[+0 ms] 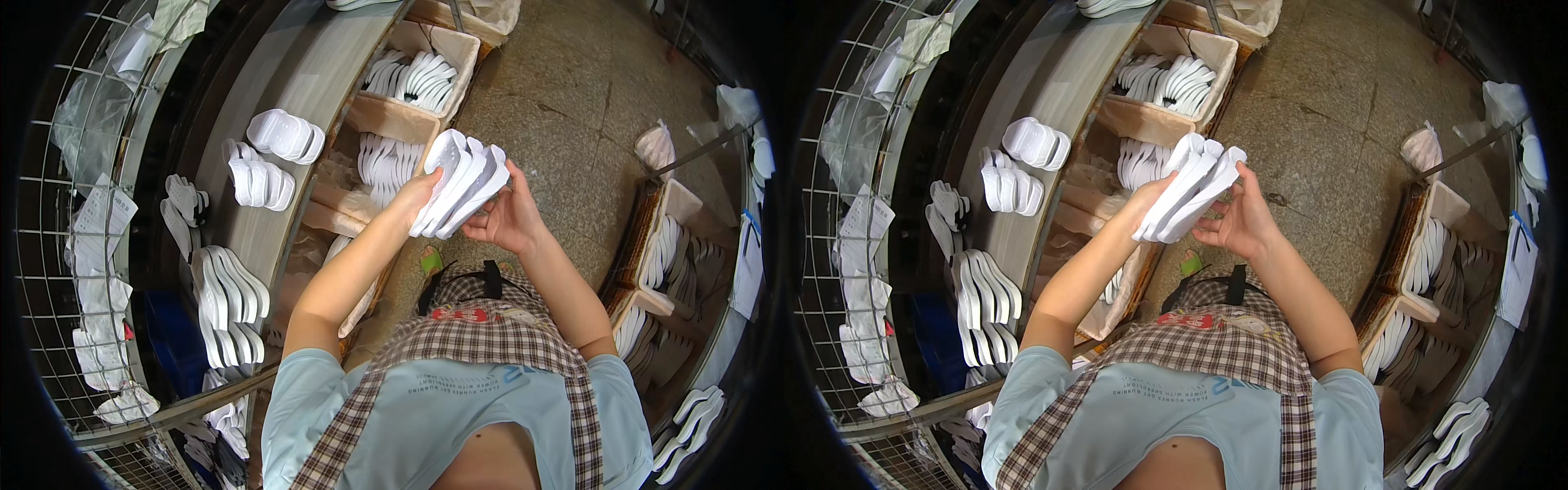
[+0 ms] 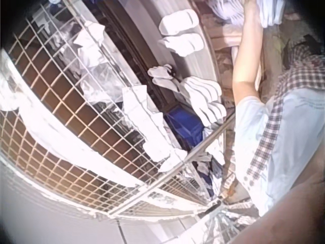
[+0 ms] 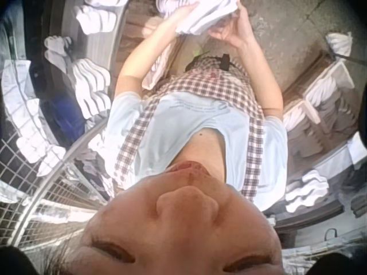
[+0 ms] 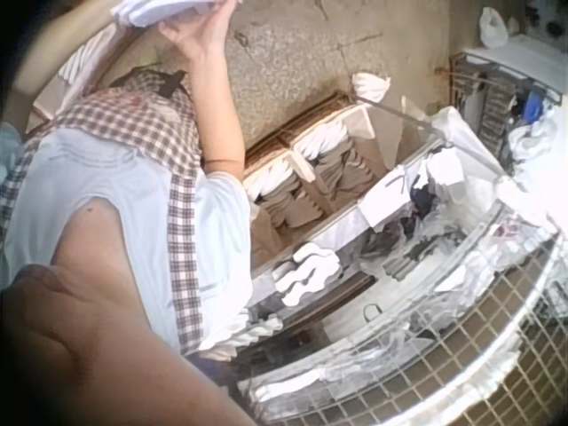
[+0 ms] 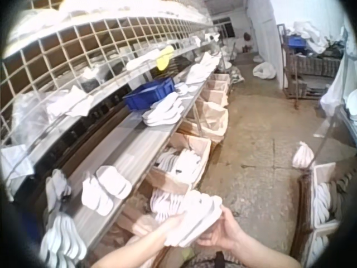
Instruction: The person repeatedly picks up white slippers from a metal shelf, turns them over to view the soles, and stacks them into a plastic bin. The person handles the slippers one at a time or in small groups, placing them into the bin and occasionally rearranging them.
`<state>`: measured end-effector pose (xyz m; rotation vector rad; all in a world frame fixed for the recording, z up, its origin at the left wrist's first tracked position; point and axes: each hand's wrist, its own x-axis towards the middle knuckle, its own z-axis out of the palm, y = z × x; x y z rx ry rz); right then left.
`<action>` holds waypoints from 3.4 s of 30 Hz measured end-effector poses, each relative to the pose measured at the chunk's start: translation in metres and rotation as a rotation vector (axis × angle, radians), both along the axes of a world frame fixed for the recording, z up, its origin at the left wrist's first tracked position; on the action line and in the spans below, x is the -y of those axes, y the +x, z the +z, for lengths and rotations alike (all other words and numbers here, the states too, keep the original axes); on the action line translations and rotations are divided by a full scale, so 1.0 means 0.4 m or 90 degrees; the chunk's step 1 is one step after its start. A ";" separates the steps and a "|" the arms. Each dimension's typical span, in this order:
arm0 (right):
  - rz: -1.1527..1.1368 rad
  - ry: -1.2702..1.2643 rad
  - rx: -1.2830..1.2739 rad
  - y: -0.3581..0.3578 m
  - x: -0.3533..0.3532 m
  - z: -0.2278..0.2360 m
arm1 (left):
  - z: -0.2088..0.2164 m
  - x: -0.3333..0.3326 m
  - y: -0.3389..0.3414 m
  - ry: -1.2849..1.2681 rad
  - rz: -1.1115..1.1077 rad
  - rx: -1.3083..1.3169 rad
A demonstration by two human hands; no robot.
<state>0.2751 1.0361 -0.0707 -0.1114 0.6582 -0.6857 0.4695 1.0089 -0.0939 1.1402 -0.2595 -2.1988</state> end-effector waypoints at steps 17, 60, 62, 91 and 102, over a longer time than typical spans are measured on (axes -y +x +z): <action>-0.041 -0.459 -0.141 0.009 -0.048 0.113 | 0.099 -0.032 -0.002 -0.482 0.120 -0.051; -0.001 -0.645 -0.475 0.009 -0.022 0.101 | 0.113 -0.049 -0.089 -0.240 0.132 -0.181; -0.068 -0.509 -0.314 -0.003 -0.018 0.123 | 0.085 -0.060 -0.083 -0.258 0.166 -0.235; -0.157 -0.122 0.156 -0.043 -0.029 -0.034 | 0.139 -0.096 -0.054 -0.262 0.267 -0.402; -0.035 -0.295 -0.041 0.012 -0.014 -0.044 | 0.041 -0.044 -0.042 -0.261 0.108 -0.007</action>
